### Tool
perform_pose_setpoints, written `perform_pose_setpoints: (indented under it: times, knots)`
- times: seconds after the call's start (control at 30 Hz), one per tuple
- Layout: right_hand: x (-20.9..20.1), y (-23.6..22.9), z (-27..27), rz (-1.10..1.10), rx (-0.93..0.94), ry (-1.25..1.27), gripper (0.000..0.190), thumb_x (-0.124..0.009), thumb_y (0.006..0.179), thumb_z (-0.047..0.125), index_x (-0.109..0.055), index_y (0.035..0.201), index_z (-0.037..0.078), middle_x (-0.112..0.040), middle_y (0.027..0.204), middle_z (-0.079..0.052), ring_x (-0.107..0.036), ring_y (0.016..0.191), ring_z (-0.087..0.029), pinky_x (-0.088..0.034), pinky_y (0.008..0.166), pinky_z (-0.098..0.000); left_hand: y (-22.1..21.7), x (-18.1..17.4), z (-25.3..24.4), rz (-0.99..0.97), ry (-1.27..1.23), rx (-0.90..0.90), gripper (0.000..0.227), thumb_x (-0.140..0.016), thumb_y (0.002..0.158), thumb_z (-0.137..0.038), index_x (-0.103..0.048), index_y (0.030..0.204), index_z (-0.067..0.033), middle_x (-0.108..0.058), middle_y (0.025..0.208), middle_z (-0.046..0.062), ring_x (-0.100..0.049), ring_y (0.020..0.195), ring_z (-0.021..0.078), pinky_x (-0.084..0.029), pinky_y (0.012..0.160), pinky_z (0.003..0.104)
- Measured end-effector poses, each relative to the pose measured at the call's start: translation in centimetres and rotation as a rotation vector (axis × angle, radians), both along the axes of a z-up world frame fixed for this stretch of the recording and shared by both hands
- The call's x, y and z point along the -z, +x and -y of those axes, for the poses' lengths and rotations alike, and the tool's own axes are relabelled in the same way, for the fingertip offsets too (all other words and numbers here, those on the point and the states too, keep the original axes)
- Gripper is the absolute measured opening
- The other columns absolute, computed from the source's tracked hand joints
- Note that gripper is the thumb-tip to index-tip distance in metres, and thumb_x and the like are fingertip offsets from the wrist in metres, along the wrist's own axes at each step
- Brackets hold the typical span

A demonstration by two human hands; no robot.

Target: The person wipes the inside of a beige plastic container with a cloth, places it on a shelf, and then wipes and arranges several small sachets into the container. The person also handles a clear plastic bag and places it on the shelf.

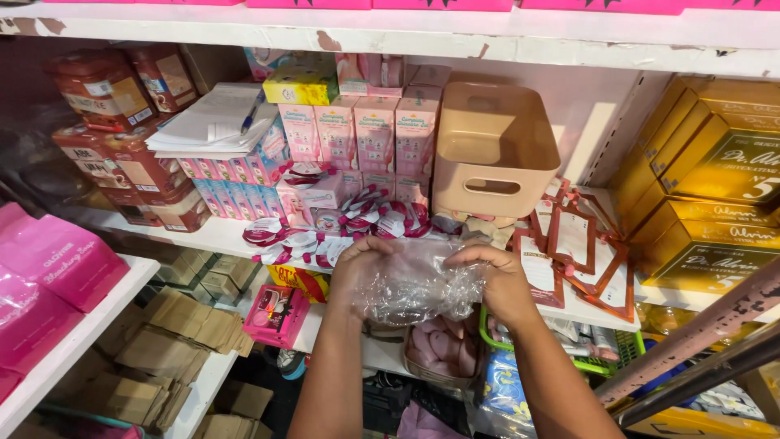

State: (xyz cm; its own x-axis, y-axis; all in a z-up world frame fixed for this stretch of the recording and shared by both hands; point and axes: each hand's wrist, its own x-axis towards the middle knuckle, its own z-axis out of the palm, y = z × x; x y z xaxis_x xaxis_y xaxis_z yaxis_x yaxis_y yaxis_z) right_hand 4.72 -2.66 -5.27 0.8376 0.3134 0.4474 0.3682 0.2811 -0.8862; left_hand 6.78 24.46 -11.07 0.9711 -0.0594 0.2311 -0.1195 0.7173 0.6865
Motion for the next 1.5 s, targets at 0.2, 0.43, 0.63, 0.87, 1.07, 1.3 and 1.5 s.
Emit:
perform_pose_setpoints:
  times: [0.2,0.43,0.63,0.87,1.07,1.3,1.5]
  knots:
    - [-1.6,-0.1,-1.1,0.009,0.015,-0.199,0.03,-0.052,0.085,-0.015,-0.076,0.097,-0.003,-0.071,0.107,-0.007,-0.067,0.104,-0.019,-0.05,0.097,-0.0303,-4.0,-6.9,-1.4,-0.105,0.059,0.015,0.036,-0.052,0.083,-0.018,-0.074,0.101,0.0046,-0.078,0.101,0.018,-0.074,0.091,0.0249,-0.063,0.082,0.035]
    - [-5.3,-1.4,-2.3,0.21,0.059,-0.545,0.053,-0.049,0.075,-0.016,-0.075,0.116,0.005,-0.064,0.124,-0.004,-0.059,0.125,-0.019,-0.04,0.11,-0.0303,-6.5,-11.6,-2.1,-0.072,0.64,-0.236,0.045,-0.071,0.083,-0.002,-0.067,0.128,-0.0079,-0.07,0.109,0.006,-0.067,0.091,0.0139,-0.054,0.079,0.03]
    - [-6.4,-2.3,-3.8,0.296,-0.09,-0.446,0.077,-0.056,0.069,-0.011,-0.052,0.144,0.006,-0.052,0.143,-0.01,-0.044,0.145,-0.023,-0.028,0.121,-0.034,-4.5,-9.8,-2.9,0.026,0.628,-0.397,0.059,-0.065,0.081,0.012,-0.059,0.136,-0.0075,-0.069,0.107,0.004,-0.067,0.097,0.0112,-0.054,0.084,0.025]
    - [-4.9,-1.3,-6.3,0.012,0.089,-0.189,0.079,-0.077,0.083,0.006,-0.038,0.151,0.007,-0.054,0.141,-0.008,-0.052,0.129,-0.016,-0.042,0.107,-0.0315,-4.6,-10.0,-3.4,0.138,0.365,-0.384,0.054,-0.064,0.082,0.016,-0.057,0.131,-0.0042,-0.068,0.111,0.005,-0.065,0.098,0.0114,-0.054,0.085,0.026]
    - [-3.9,-0.4,-7.1,-0.089,0.168,-0.197,0.035,-0.074,0.089,0.003,-0.067,0.124,0.0,-0.075,0.099,-0.004,-0.067,0.088,-0.01,-0.055,0.078,-0.0269,-4.3,-9.1,-4.0,0.176,0.753,-0.641,0.055,-0.07,0.077,0.008,-0.062,0.128,-0.0086,-0.065,0.117,0.009,-0.064,0.108,0.0189,-0.056,0.09,0.034]
    - [-3.1,0.4,-8.2,0.086,0.246,-0.23,0.02,-0.074,0.091,0.003,-0.072,0.11,0.001,-0.073,0.092,0.001,-0.062,0.082,-0.005,-0.052,0.074,-0.023,-8.0,-14.1,-2.7,0.524,1.379,-0.89,0.063,-0.083,0.066,-0.016,-0.067,0.126,-0.0115,-0.065,0.122,0.013,-0.055,0.119,0.0351,-0.028,0.108,0.048]
    - [-6.6,-1.7,-10.3,0.069,0.093,0.014,0.063,-0.073,0.084,-0.003,-0.048,0.142,0.004,-0.061,0.12,-0.002,-0.062,0.107,-0.01,-0.055,0.091,-0.0265,-5.9,-11.2,-4.0,0.207,1.055,-0.674,0.02,-0.076,0.086,-0.01,-0.074,0.106,-0.0065,-0.077,0.095,0.003,-0.073,0.092,0.0141,-0.057,0.088,0.032]
